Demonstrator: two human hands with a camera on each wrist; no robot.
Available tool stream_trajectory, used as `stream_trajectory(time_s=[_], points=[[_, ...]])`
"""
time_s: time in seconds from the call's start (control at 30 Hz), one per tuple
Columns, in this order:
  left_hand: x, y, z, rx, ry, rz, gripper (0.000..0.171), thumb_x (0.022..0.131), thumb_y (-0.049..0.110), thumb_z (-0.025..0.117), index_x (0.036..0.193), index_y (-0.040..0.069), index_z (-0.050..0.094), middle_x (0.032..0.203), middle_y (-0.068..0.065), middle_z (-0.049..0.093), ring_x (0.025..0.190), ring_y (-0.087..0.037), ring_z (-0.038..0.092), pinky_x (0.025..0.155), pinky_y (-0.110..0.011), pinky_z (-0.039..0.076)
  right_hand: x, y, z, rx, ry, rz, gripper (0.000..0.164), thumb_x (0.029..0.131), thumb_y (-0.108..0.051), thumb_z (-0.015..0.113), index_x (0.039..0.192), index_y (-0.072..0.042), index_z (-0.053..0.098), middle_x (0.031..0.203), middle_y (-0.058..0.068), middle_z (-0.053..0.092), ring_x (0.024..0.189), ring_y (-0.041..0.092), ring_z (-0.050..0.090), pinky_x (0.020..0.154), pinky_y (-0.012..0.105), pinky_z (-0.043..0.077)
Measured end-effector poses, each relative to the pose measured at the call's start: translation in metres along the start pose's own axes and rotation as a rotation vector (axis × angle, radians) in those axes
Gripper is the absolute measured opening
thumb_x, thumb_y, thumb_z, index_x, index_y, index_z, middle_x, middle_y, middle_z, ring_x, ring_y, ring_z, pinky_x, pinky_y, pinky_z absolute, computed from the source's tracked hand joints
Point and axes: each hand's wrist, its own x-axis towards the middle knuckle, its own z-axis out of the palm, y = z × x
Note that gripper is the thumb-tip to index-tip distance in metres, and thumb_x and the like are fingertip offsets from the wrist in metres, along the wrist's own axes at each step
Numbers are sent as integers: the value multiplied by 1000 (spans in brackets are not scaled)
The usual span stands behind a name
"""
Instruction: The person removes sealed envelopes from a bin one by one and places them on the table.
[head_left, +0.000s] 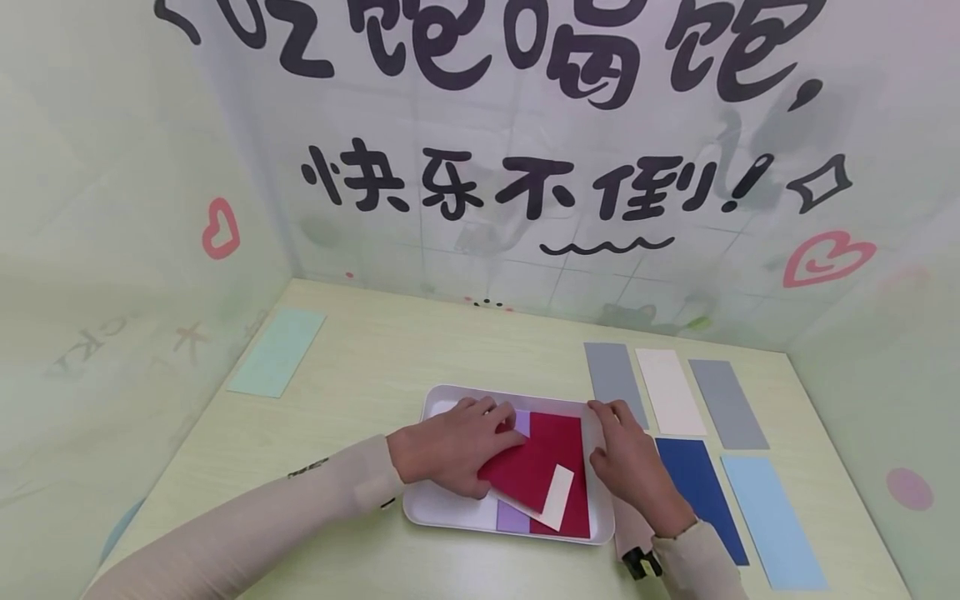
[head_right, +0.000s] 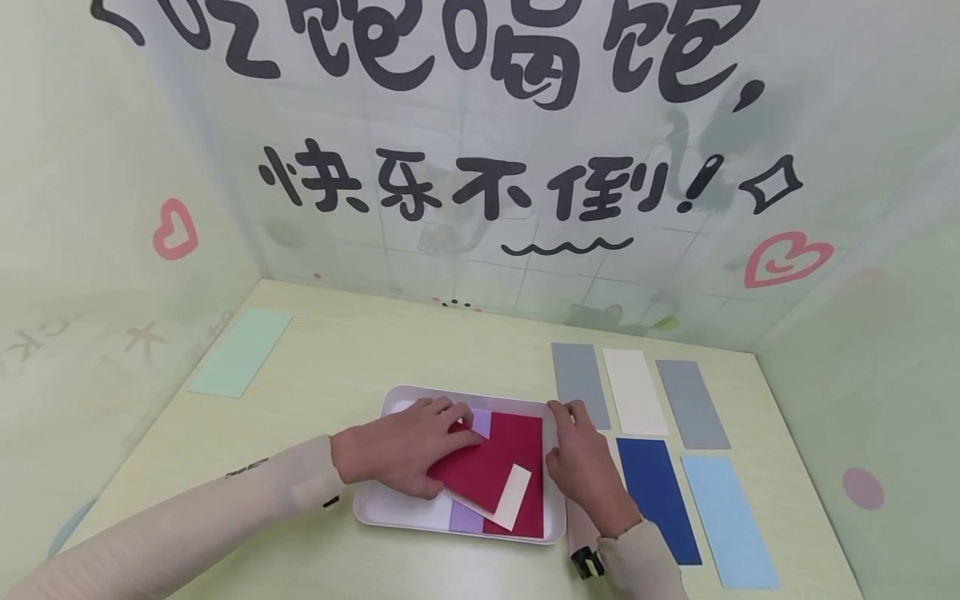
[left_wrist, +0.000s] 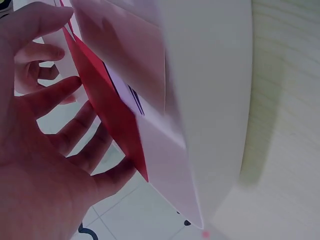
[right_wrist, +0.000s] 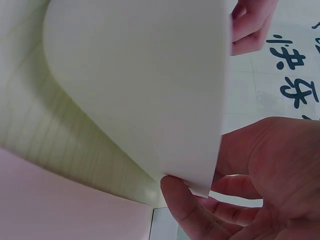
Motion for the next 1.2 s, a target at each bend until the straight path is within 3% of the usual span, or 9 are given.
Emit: stream_trajectory(time_s=[0.47, 0.97, 1.2], points=[[-4, -10, -10, 3, 29, -32, 70, 81, 50, 67, 145, 26, 48, 141, -1, 44, 119, -20, 43, 93, -42, 44, 0, 0, 0, 5, 2, -12, 64, 80, 1, 72, 139, 1, 47, 123, 17, 51, 95, 26, 62, 69, 36, 57], [-11, -36, -17, -28, 144, -101, 64, 85, 48, 64, 141, 20, 52, 133, -1, 48, 112, -23, 48, 82, -38, 46, -1, 1, 3, 6, 3, -2, 65, 80, 0, 72, 139, 1, 47, 125, 18, 50, 96, 29, 63, 70, 38, 58], [-16, -51, -16, -73, 192, -170, 63, 84, 46, 66, 139, 17, 54, 133, -3, 48, 109, -23, 48, 82, -36, 48, -2, 2, 3, 6, -1, -2, 65, 80, -1, 72, 140, 1, 46, 126, 18, 50, 96, 29, 63, 69, 37, 58]])
